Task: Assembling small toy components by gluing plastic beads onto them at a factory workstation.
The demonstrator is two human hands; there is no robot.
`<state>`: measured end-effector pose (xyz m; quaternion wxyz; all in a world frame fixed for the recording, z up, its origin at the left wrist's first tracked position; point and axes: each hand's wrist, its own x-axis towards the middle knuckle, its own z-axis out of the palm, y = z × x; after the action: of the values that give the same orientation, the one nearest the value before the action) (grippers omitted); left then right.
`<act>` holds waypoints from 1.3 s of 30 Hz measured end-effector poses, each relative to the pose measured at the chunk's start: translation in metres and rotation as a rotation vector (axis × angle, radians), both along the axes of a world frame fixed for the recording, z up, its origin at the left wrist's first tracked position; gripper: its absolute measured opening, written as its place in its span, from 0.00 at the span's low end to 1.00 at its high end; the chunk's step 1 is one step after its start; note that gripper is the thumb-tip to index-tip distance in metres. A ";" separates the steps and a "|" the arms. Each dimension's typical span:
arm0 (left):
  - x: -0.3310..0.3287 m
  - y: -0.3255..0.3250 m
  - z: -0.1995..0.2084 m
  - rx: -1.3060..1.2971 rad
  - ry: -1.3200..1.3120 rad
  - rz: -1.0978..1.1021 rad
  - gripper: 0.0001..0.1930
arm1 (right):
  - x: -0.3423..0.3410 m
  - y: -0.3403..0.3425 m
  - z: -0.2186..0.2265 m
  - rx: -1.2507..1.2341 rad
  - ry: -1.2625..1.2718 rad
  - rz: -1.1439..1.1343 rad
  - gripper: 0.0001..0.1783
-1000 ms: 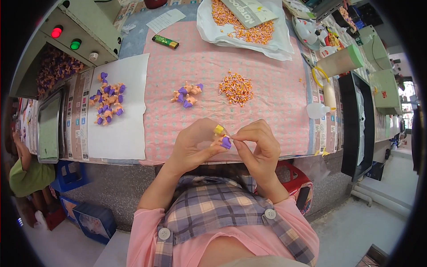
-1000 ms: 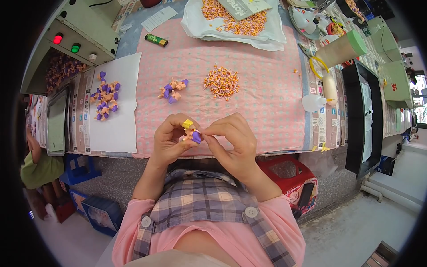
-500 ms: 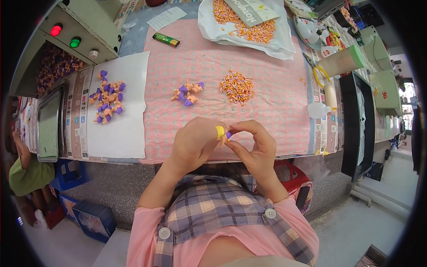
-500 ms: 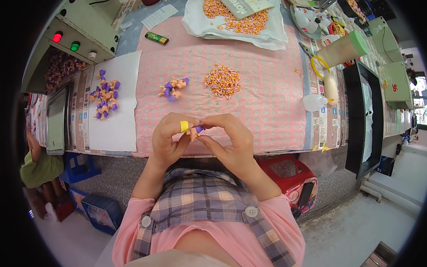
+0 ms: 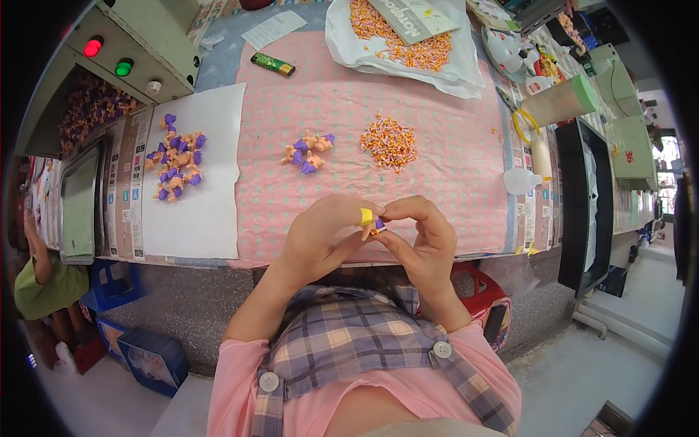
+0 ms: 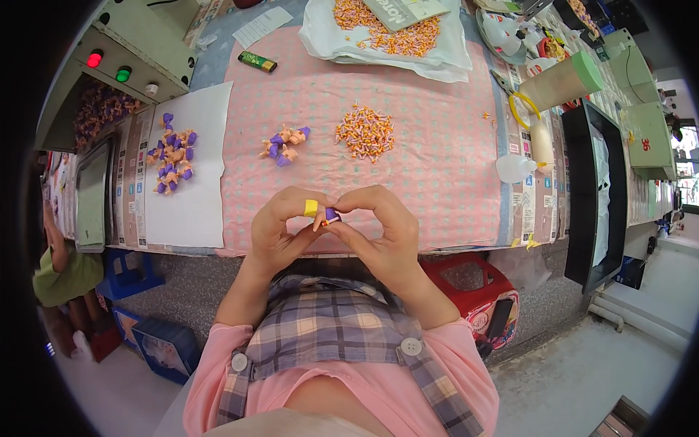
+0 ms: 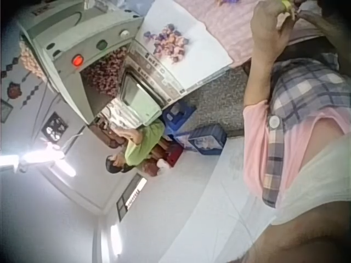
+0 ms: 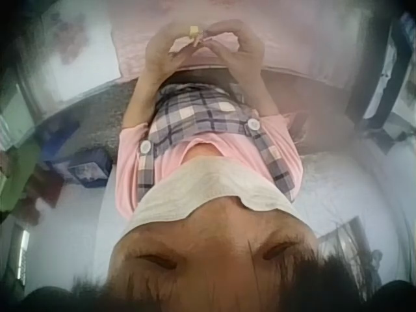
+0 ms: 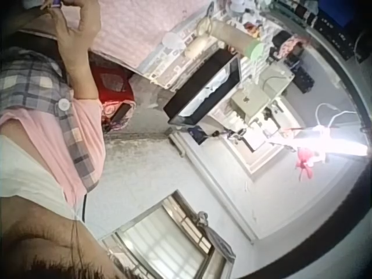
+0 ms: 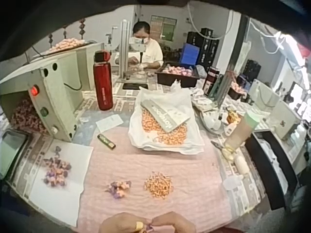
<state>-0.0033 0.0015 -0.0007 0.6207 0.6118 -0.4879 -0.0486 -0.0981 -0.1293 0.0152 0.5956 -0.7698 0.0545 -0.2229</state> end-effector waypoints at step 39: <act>-0.002 0.003 0.018 0.155 0.052 0.051 0.12 | 0.001 0.005 0.001 0.068 -0.039 -0.024 0.11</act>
<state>-0.0054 0.0042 0.0177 0.5850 0.6688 -0.4505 -0.0863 -0.0971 -0.1238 0.0164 0.6195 -0.7440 0.0596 -0.2432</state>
